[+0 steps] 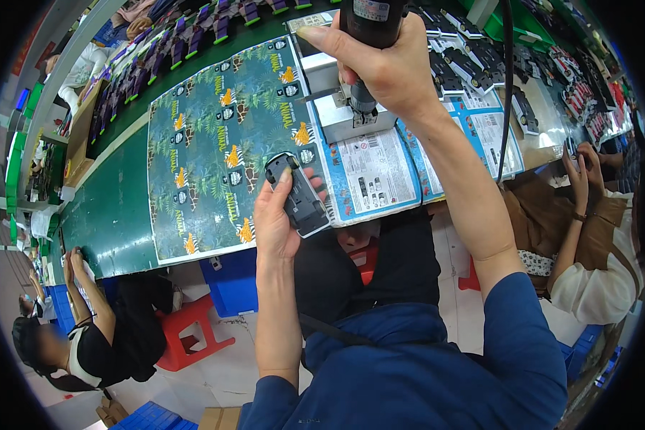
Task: Assembling toy car components using an electric screwdriver on a factory assembly line.
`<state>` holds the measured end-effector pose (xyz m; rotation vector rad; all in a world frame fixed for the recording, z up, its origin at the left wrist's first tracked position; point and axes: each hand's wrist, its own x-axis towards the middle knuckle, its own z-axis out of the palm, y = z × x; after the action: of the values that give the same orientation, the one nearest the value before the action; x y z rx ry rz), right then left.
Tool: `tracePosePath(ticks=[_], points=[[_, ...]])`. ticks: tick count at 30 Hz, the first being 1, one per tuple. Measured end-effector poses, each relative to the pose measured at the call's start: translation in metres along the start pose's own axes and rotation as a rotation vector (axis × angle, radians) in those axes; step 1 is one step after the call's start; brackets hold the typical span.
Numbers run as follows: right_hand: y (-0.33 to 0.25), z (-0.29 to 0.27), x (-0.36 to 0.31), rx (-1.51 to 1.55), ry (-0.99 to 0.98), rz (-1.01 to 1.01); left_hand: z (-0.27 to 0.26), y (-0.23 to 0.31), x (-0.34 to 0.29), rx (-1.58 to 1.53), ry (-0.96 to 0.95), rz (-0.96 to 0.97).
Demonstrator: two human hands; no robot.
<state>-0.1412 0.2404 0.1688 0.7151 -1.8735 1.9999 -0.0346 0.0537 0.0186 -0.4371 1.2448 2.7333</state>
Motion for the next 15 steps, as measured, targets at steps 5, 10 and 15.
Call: tracePosePath(ticks=[5,10,15], points=[[0.003,-0.003,0.004,0.058,-0.025,0.082,0.004,0.001,-0.004,0.103,-0.032,0.024],[0.004,-0.008,-0.034,0.203,-0.046,0.089,0.004,-0.004,-0.008,0.129,-0.083,0.058],[-0.009,0.023,-0.053,0.295,-0.129,-0.141,0.005,-0.010,-0.008,0.163,-0.091,0.091]])
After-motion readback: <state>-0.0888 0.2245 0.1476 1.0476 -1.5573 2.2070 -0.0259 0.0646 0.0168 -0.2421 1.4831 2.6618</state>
